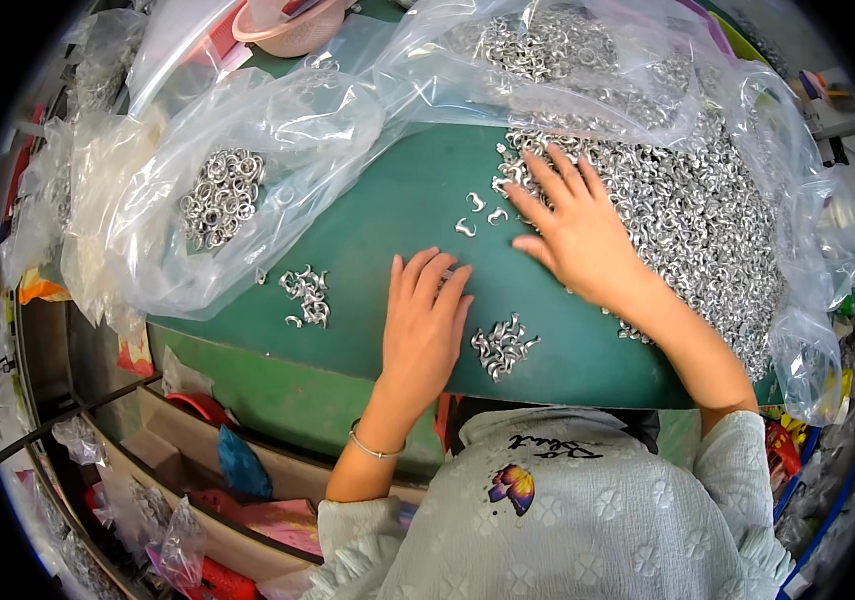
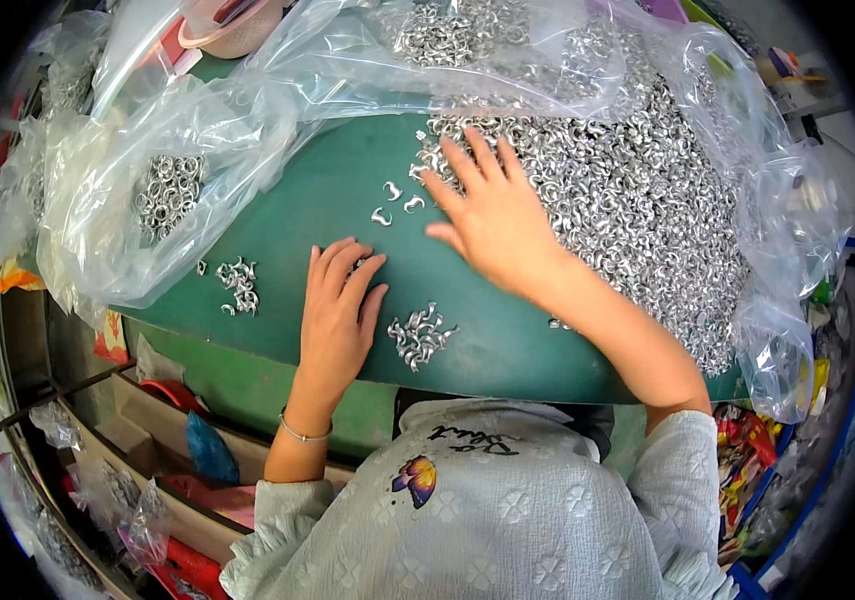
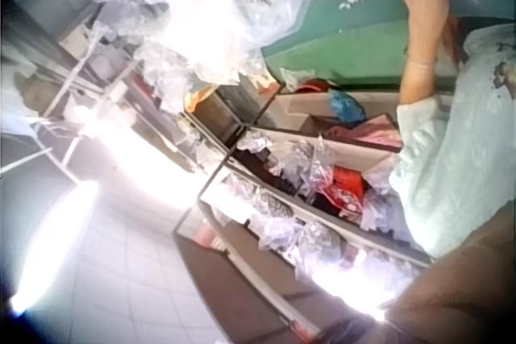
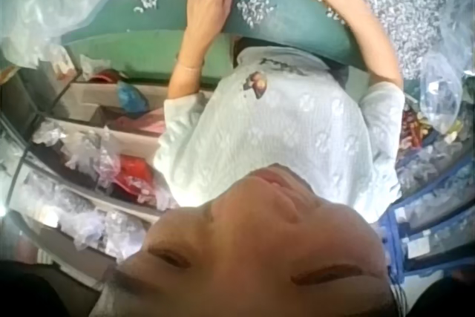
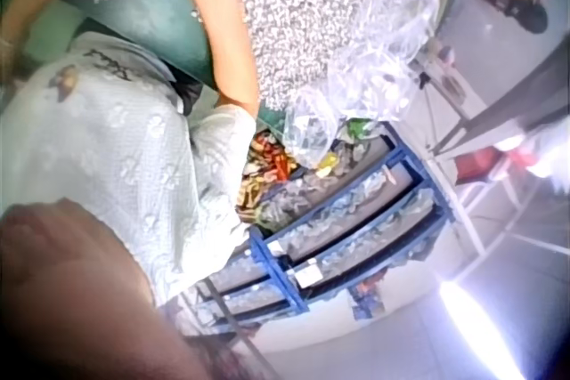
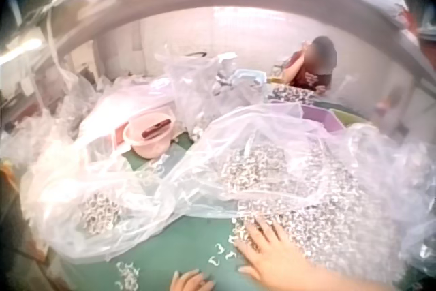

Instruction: The person sorts small metal components by hand on a green workbench, moving them into different piles and containers.

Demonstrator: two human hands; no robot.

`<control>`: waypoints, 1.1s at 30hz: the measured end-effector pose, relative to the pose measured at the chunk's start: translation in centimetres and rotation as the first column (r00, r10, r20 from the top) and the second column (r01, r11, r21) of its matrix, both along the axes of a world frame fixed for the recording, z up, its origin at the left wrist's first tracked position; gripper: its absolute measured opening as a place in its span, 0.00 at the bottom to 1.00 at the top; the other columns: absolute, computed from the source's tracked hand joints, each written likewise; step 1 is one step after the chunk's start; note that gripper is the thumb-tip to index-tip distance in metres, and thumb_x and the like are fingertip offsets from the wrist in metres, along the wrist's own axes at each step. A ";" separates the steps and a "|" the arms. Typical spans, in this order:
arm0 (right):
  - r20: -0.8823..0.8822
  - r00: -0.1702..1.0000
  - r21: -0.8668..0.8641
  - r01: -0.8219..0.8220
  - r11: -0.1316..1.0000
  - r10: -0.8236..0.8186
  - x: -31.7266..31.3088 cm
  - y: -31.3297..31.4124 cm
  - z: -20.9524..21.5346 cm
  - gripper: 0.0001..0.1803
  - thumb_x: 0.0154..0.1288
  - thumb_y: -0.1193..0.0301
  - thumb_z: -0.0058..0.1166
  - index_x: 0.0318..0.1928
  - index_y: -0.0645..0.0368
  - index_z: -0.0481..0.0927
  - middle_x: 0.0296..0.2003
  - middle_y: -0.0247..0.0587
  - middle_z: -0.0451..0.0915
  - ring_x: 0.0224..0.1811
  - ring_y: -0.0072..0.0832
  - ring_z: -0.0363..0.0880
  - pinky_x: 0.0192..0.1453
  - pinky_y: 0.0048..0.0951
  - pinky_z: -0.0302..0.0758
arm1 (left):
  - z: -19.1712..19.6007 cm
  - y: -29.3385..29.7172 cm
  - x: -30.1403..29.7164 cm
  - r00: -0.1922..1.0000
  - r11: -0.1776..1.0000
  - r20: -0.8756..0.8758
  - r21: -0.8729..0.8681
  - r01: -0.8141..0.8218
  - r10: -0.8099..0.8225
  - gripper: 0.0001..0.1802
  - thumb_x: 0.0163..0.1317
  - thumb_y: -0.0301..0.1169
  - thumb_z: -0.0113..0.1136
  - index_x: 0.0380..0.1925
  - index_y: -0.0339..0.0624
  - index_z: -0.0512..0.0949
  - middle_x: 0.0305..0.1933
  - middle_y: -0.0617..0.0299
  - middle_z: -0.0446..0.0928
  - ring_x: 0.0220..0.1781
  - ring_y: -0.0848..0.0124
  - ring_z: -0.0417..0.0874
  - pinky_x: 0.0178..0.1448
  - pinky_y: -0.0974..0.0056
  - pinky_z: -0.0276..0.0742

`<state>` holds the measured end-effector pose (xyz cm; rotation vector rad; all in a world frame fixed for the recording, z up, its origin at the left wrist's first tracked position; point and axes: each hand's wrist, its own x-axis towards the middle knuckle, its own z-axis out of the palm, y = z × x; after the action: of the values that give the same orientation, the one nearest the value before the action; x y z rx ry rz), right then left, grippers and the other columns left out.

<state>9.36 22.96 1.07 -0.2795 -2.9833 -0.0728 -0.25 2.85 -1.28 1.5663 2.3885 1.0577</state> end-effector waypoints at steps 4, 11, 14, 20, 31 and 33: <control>0.058 0.998 0.006 -0.009 1.000 0.009 2.2 0.7 1.2 0.24 0.61 0.61 0.60 0.58 0.47 0.76 0.62 0.41 0.70 0.69 0.43 0.62 0.73 0.55 0.54 | -0.6 -0.3 -0.2 0.999 0.999 0.045 0.054 -0.003 0.001 0.14 0.55 0.18 0.62 0.43 0.36 0.78 0.50 0.54 0.74 0.60 0.52 0.73 0.70 0.42 0.62; -0.208 0.974 -0.190 -0.129 0.973 0.088 -0.3 0.9 1.6 0.21 0.61 0.62 0.60 0.52 0.58 0.77 0.58 0.44 0.72 0.66 0.42 0.65 0.70 0.48 0.60 | -0.6 -0.3 -0.3 1.000 0.996 0.011 0.083 0.010 -0.011 0.13 0.55 0.18 0.61 0.42 0.35 0.77 0.50 0.53 0.72 0.59 0.51 0.73 0.69 0.41 0.63; -0.076 0.975 -0.033 -0.212 0.977 0.209 -2.4 1.7 -1.1 0.23 0.62 0.60 0.58 0.55 0.56 0.75 0.57 0.44 0.73 0.66 0.41 0.66 0.69 0.47 0.61 | -0.5 -0.3 -0.3 1.000 0.997 -0.004 0.080 0.007 -0.006 0.14 0.55 0.18 0.61 0.42 0.35 0.77 0.51 0.52 0.72 0.58 0.51 0.73 0.68 0.41 0.63; 0.001 0.972 0.107 -0.233 0.967 0.234 -0.5 3.4 0.6 0.16 0.61 0.66 0.58 0.48 0.56 0.74 0.46 0.40 0.74 0.58 0.35 0.71 0.55 0.38 0.69 | -0.6 -0.5 -0.5 0.999 0.995 0.045 0.101 -0.014 0.010 0.14 0.55 0.17 0.61 0.42 0.35 0.78 0.51 0.52 0.73 0.58 0.51 0.74 0.69 0.42 0.63; -0.055 0.998 -0.100 -0.018 0.995 0.012 5.1 4.5 3.3 0.16 0.58 0.73 0.59 0.48 0.59 0.79 0.54 0.44 0.74 0.59 0.43 0.72 0.61 0.42 0.70 | -0.7 -0.5 -0.1 0.996 0.991 0.079 0.124 -0.047 0.037 0.14 0.55 0.16 0.60 0.43 0.35 0.78 0.50 0.52 0.71 0.57 0.51 0.74 0.69 0.44 0.64; -0.125 0.991 -0.137 -0.061 0.989 0.043 3.4 3.8 3.9 0.17 0.58 0.72 0.60 0.49 0.59 0.78 0.55 0.45 0.74 0.60 0.44 0.72 0.61 0.42 0.69 | -0.7 -0.4 -0.1 0.996 0.992 0.076 0.115 -0.047 0.038 0.14 0.55 0.15 0.60 0.43 0.35 0.78 0.49 0.52 0.71 0.57 0.51 0.74 0.69 0.44 0.64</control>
<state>12.72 26.77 4.95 -0.2131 -2.8759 0.1554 -0.35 2.42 -1.96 1.4885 2.3608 1.2616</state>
